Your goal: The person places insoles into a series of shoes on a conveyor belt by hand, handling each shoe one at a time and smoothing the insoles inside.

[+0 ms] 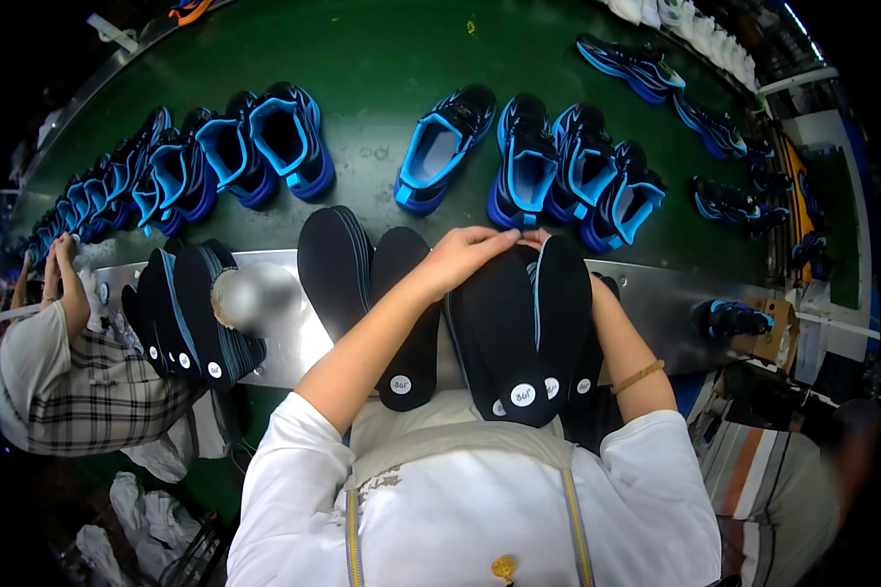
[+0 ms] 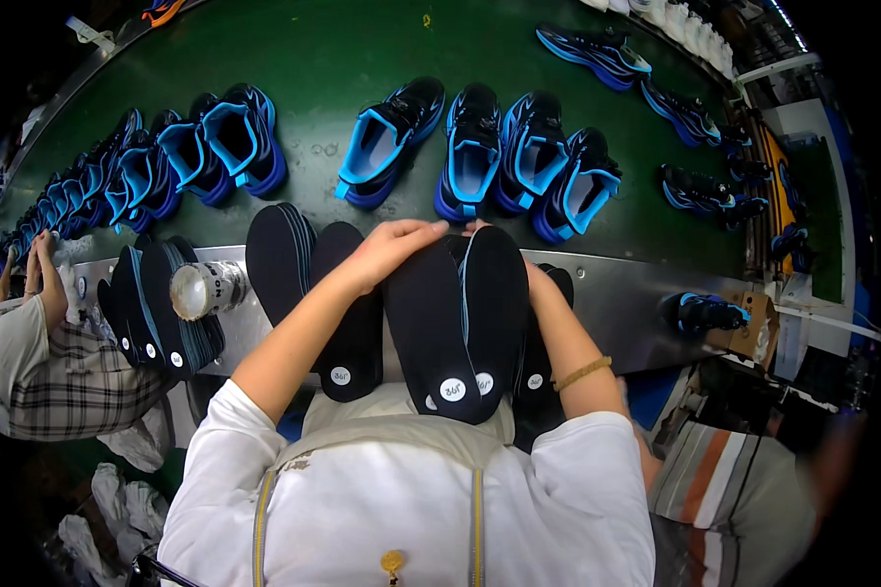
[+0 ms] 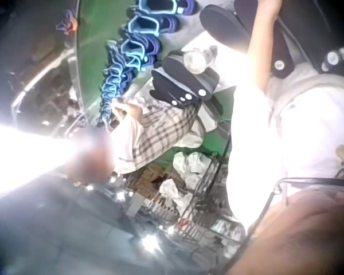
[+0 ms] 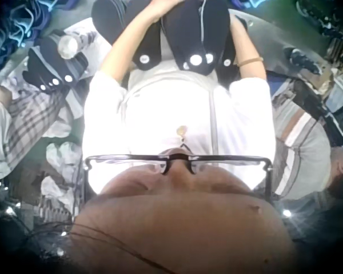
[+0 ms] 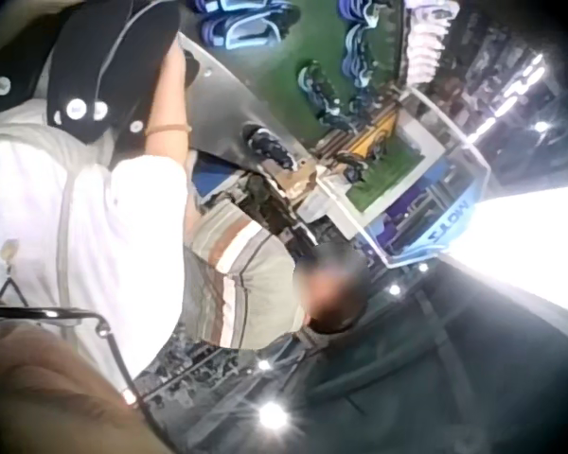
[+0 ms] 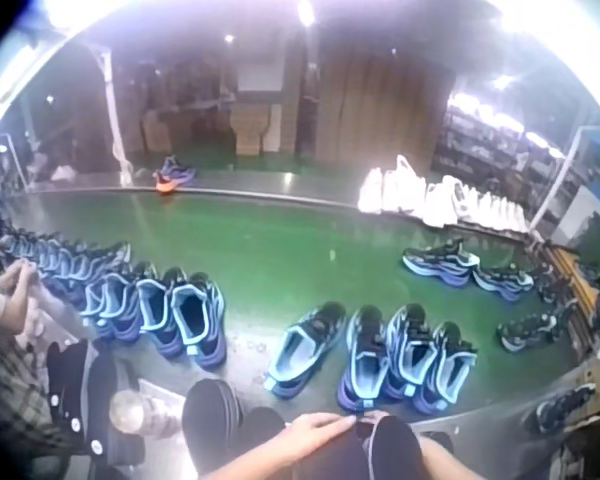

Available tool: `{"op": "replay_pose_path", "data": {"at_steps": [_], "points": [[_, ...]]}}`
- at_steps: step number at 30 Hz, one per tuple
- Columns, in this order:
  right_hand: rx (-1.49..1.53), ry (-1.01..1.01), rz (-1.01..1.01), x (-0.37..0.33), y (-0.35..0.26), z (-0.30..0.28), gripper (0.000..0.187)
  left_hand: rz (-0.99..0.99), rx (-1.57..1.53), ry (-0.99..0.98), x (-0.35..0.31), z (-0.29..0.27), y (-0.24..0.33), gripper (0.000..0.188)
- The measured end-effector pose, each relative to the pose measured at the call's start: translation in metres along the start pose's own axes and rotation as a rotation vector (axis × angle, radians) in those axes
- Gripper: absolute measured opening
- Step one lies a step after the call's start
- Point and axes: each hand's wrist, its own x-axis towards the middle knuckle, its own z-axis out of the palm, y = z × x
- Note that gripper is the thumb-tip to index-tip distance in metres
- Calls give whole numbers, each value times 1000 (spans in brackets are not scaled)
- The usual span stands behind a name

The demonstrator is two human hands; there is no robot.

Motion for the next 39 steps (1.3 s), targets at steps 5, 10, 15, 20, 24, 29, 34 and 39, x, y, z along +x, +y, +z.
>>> {"op": "replay_pose_path", "data": {"at_steps": [5,10,15,20,24,29,34,39], "points": [[533,-76,614,5,-40,4,44,559,390,-70,-6,-5,-14,38],[862,-44,778,6,-54,10,48,643,353,14,-13,6,-29,48],[1745,-573,58,-16,-17,-23,61,386,58,463,-32,50,-24,84],[895,384,451,-77,-142,16,62,436,232,568,-71,68,-60,91],[889,492,453,-86,-159,48,55,566,189,342,-58,59,-72,85],[1056,447,358,-84,-153,43,55,484,-141,246,-69,72,-57,81],[1102,530,527,-133,-95,51,85,150,-656,385,-100,123,-64,86],[925,306,602,-156,-128,65,90,75,-434,258,-106,126,-83,94]]}}
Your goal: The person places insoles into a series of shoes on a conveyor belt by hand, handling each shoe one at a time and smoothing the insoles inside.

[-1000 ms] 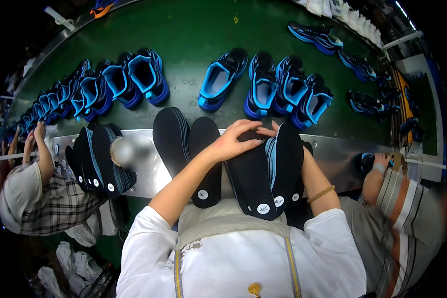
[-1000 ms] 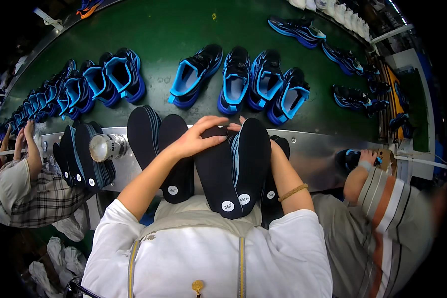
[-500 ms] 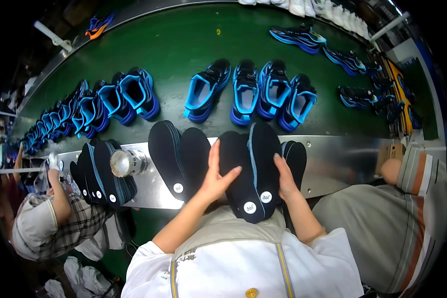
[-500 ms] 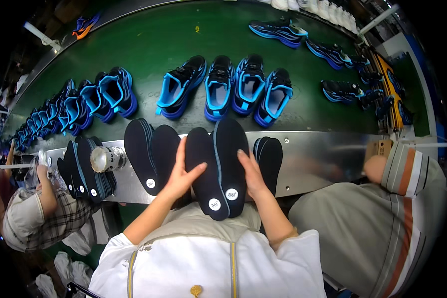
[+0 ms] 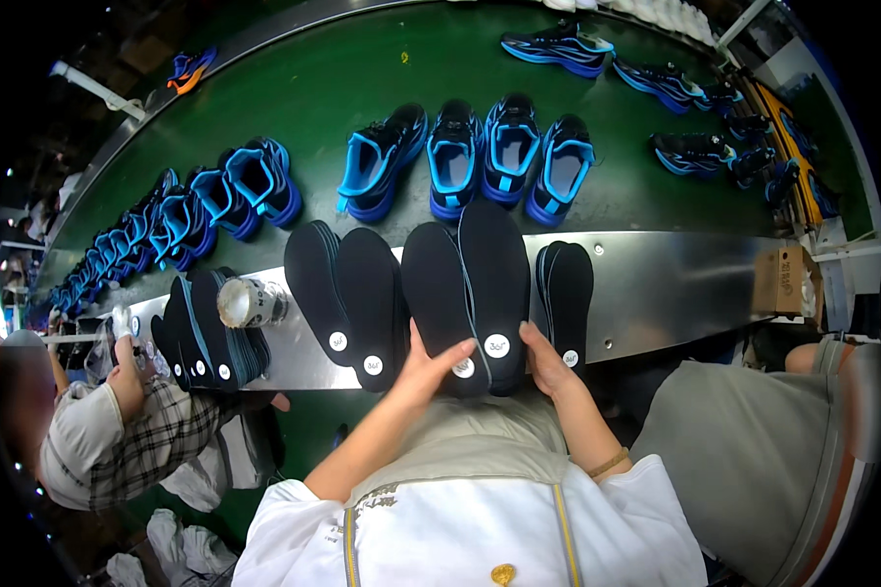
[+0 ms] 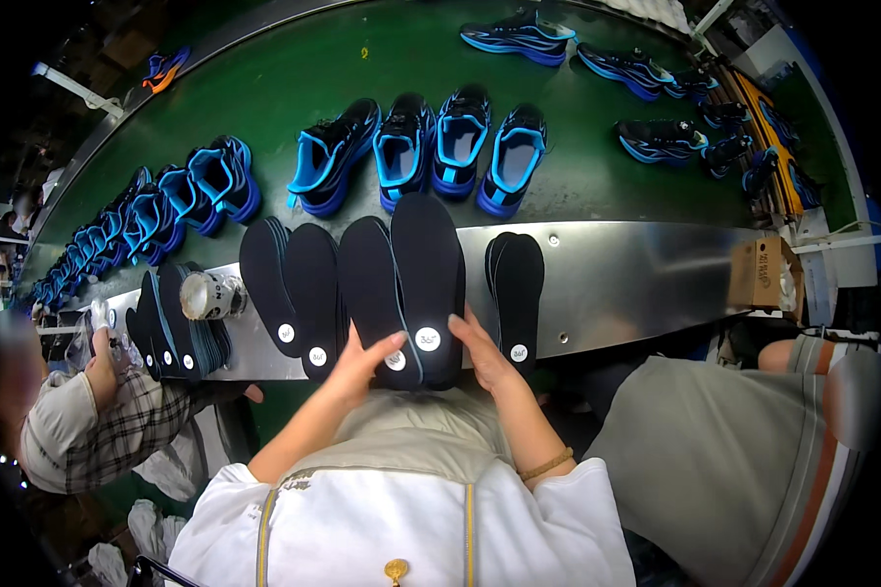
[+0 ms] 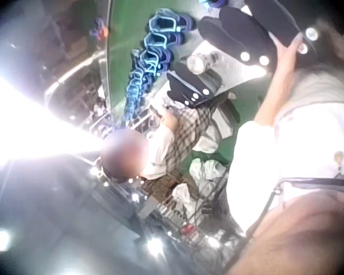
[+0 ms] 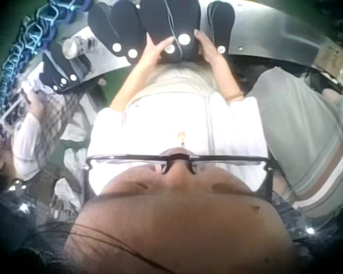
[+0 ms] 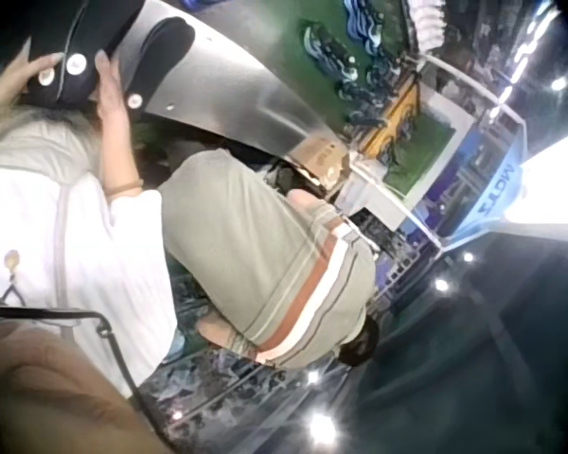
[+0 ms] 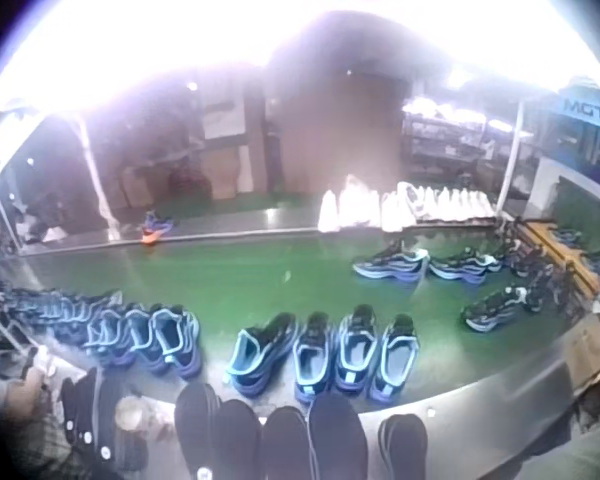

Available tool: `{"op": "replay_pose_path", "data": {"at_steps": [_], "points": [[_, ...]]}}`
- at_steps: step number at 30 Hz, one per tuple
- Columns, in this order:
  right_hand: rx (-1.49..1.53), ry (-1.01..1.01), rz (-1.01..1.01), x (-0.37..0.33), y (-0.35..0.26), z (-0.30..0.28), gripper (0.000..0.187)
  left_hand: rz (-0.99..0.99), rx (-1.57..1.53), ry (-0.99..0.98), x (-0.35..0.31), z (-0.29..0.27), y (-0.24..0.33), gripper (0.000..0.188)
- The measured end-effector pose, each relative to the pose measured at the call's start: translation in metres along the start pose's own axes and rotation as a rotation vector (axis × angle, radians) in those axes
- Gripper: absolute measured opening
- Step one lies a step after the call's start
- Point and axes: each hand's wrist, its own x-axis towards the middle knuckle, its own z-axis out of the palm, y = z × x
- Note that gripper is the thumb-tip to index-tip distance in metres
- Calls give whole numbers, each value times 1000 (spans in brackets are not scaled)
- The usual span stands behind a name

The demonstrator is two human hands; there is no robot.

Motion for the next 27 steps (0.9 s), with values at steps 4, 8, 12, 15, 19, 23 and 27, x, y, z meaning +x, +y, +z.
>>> {"op": "replay_pose_path", "data": {"at_steps": [4,8,12,15,19,23,27], "points": [[-261,-109,-62,3,-35,3,87,-62,42,-112,8,-26,23,82],[-253,-220,-42,21,-32,-32,93,-11,99,-187,14,-27,32,71],[-271,-143,-87,16,-36,-30,87,-80,122,-205,13,-32,41,64],[-404,37,-175,-9,-57,18,117,-90,163,-110,17,-28,34,53],[-273,-147,-278,3,-54,8,89,-101,172,-104,22,-25,34,51],[-284,-255,-195,4,-66,-7,86,-23,12,-44,23,-15,20,48],[-54,-103,-306,5,-40,-3,83,29,-627,51,22,18,-9,49]]}}
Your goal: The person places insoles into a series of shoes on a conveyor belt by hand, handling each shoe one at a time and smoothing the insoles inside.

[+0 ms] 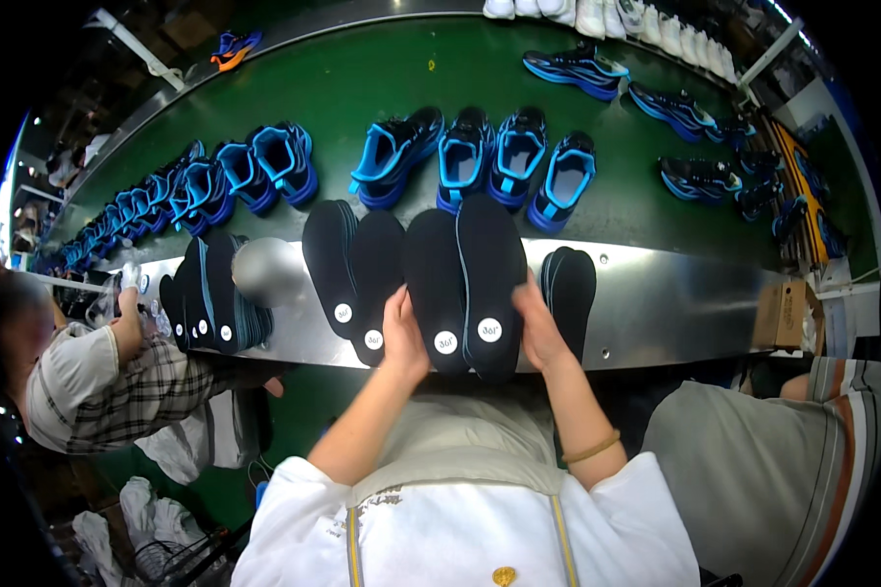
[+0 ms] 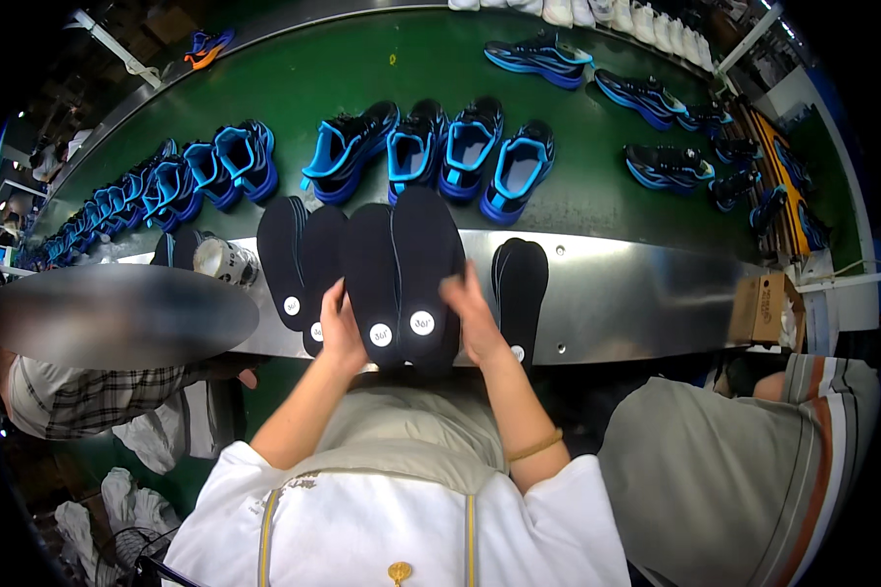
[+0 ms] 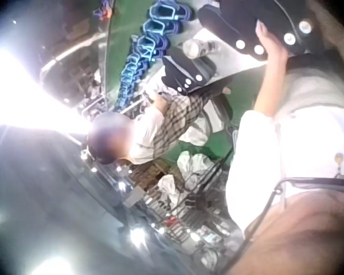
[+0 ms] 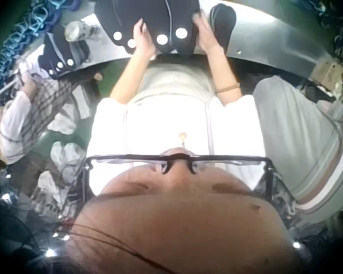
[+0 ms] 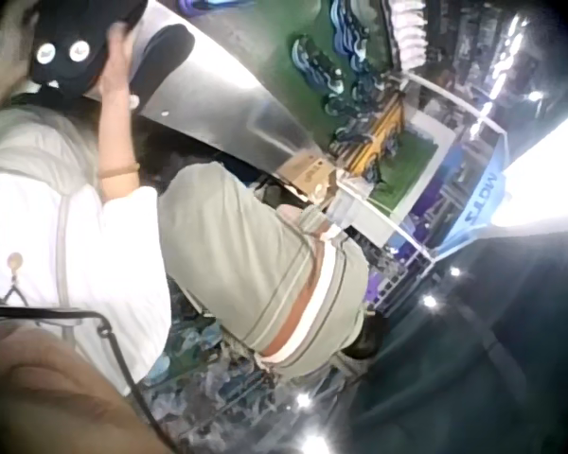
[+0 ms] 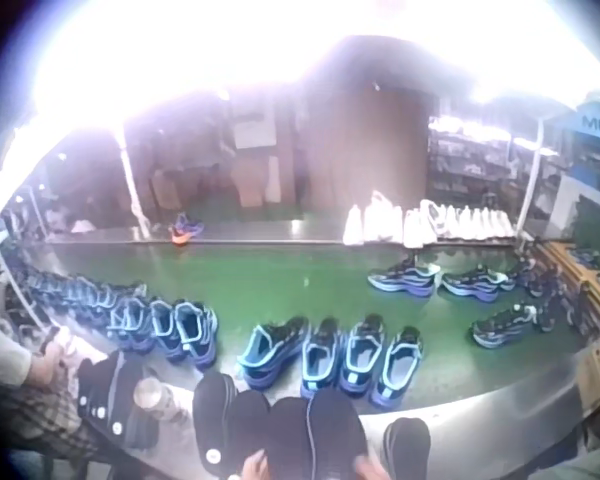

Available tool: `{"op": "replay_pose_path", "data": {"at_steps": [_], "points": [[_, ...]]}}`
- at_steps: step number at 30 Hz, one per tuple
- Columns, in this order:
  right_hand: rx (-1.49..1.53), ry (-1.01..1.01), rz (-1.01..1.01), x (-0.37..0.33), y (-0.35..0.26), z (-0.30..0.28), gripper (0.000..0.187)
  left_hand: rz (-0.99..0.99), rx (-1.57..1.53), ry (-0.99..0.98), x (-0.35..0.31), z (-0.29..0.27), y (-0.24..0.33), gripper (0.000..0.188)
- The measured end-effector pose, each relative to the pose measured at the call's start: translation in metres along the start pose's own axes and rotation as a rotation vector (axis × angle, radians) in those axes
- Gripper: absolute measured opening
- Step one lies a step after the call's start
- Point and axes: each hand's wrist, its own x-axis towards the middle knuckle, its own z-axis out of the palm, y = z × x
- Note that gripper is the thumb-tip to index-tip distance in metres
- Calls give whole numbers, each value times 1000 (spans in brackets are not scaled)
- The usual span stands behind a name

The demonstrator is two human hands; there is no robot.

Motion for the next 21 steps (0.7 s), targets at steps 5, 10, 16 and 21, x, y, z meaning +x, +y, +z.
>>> {"op": "replay_pose_path", "data": {"at_steps": [5,10,16,21], "points": [[219,246,234,18,60,-52,91,-19,-7,95,25,-43,-41,45],[233,138,241,30,41,-4,74,-149,-35,-36,59,-37,-10,47],[53,276,138,61,75,-44,81,-141,-56,-61,47,-11,-13,49],[-126,516,12,43,53,-28,67,-165,-4,-168,29,14,-3,47]]}}
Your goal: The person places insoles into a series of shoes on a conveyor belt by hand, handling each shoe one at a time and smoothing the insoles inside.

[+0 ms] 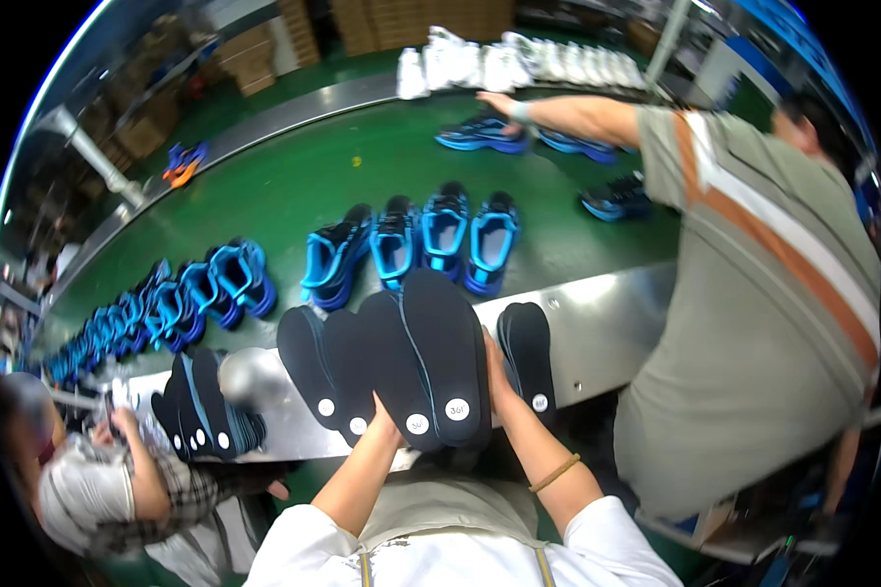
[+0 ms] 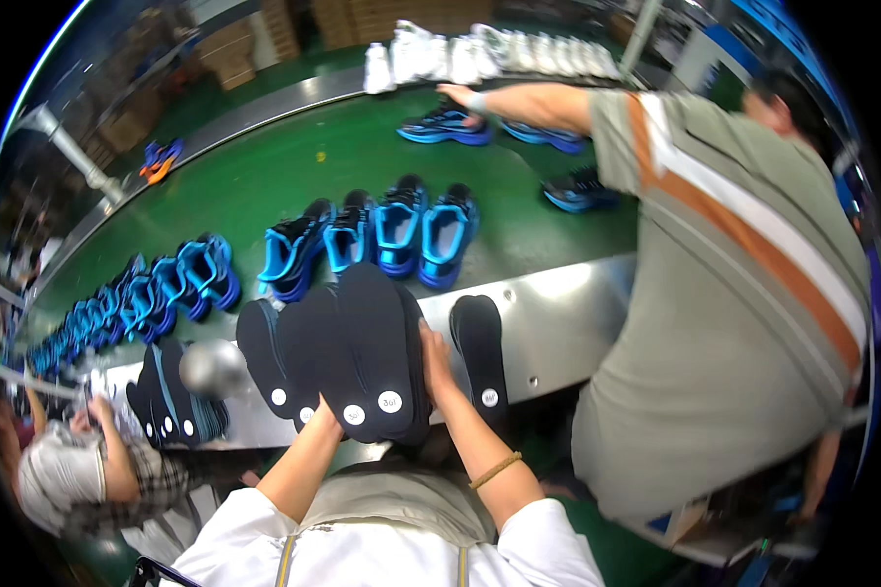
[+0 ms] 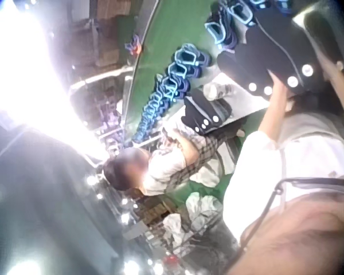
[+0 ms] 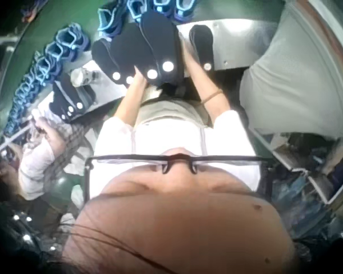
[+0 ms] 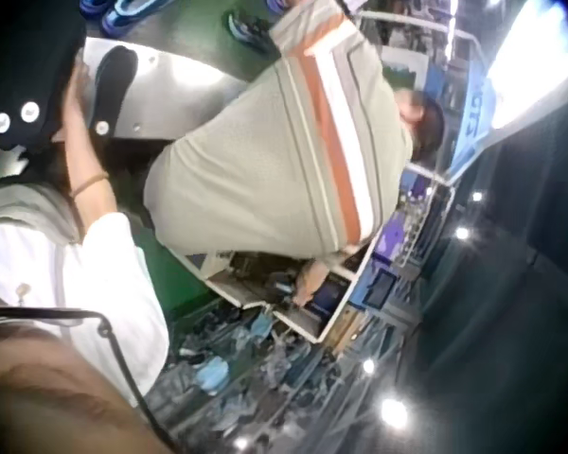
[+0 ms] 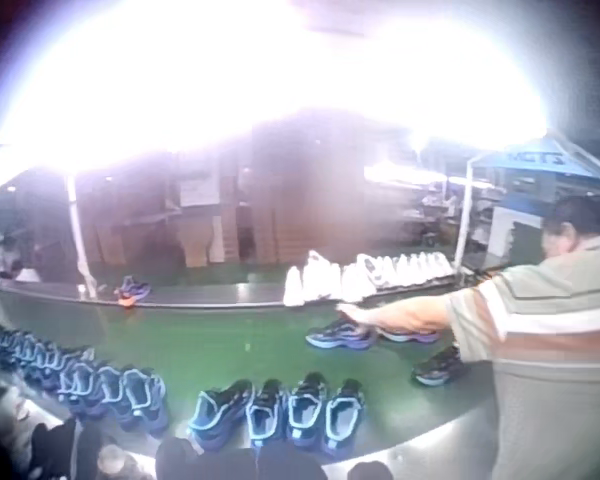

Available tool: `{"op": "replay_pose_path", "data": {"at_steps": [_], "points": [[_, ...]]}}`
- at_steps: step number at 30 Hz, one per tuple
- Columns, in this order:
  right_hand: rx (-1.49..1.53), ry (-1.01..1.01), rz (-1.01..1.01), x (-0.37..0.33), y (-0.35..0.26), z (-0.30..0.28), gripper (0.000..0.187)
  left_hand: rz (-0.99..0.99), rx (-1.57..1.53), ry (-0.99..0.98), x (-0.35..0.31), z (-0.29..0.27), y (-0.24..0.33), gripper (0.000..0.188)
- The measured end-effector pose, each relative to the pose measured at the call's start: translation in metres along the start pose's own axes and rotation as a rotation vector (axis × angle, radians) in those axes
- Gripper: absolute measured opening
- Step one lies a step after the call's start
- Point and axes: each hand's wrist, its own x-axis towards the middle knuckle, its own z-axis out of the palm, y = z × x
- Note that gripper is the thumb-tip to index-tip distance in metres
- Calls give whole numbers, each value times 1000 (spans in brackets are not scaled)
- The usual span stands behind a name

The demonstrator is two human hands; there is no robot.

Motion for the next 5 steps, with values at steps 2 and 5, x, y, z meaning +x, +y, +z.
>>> {"op": "replay_pose_path", "data": {"at_steps": [2,5], "points": [[5,-130,-134,-29,-26,-3,60,-63,7,-50,-1,-10,-2,44],[164,-51,-278,-91,-20,-14,54,-160,47,-282,-22,-12,-16,42]]}}
